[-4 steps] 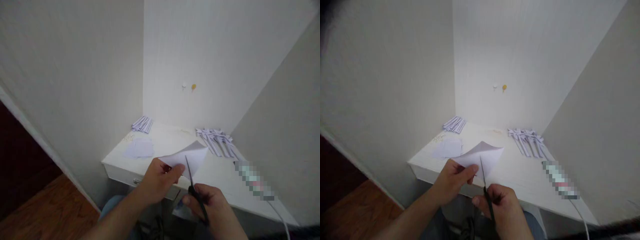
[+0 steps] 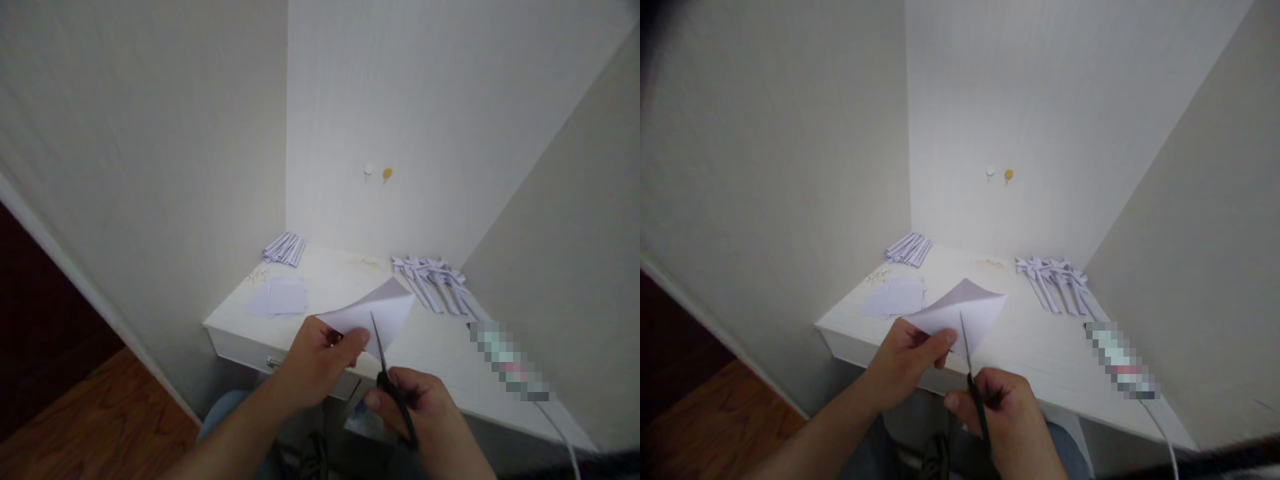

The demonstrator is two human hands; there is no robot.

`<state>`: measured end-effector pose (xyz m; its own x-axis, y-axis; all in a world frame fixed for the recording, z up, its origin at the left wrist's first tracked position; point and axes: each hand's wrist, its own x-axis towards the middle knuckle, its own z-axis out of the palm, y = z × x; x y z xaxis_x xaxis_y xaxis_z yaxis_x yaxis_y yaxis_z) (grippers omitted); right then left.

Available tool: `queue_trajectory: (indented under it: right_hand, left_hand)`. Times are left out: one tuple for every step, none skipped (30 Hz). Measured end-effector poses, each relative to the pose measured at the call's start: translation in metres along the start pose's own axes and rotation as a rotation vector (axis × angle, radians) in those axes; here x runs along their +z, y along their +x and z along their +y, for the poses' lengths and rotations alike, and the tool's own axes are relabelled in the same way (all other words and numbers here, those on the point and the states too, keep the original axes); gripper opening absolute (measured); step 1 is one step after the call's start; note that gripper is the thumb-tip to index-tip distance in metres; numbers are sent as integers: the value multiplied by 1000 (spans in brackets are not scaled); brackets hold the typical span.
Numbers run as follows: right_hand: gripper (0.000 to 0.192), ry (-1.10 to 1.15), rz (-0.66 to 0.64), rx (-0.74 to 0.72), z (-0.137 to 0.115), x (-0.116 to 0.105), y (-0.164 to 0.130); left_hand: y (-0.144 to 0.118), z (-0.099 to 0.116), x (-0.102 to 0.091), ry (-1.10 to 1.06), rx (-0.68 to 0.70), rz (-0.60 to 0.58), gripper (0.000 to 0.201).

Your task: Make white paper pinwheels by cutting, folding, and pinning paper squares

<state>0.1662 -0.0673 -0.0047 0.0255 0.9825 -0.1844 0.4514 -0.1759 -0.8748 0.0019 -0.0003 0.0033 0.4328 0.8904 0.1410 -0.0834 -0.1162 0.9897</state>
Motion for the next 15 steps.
queue_trajectory:
  right_hand:
    - [43, 4, -1, -4, 0, 0, 1]
    - [44, 10, 0, -13, 1, 0, 1]
    - [44, 17, 2, -19, 2, 1, 2]
    - [45, 25, 3, -23, 2, 1, 2]
    - [45, 33, 6, -23, 3, 1, 3]
    - [45, 40, 7, -22, 4, 2, 3]
    - [46, 46, 7, -20, 5, 2, 2]
    - [46, 53, 1, -20, 5, 2, 2]
    - [46, 65, -7, -20, 6, 2, 2]
    - [46, 82, -24, -24, 6, 2, 1]
    - [45, 105, -44, -27, 6, 1, 0]
    - [45, 130, -69, -30, 7, 1, 0]
    - [44, 152, -96, -31, 7, 0, -1]
    - [43, 174, -128, -31, 9, 0, -2]
    - [41, 192, -164, -35, 11, -1, -3]
  left_hand:
    - [0, 1, 0, 1, -1, 1, 39]
    - [0, 1, 0, 0, -1, 3, 39]
    - [0, 2, 0, -3, 1, 4, 39]
    - [0, 2, 1, -7, 4, 4, 39]
    - [0, 3, 1, -12, 9, 4, 38]
    - [0, 3, 1, -18, 11, 6, 38]
    - [0, 3, 1, -20, 14, 5, 38]
    - [0, 3, 1, -21, 14, 7, 38]
    - [0, 3, 1, -24, 13, 10, 38]
    - [0, 3, 1, -30, 12, 16, 38]
    - [1, 2, 1, -38, 13, 24, 38]
    - [1, 2, 1, -46, 13, 32, 37]
    - [2, 2, 0, -54, 12, 44, 37]
    - [2, 2, 0, -60, 11, 53, 37]
    - [2, 2, -1, -64, 10, 60, 37]
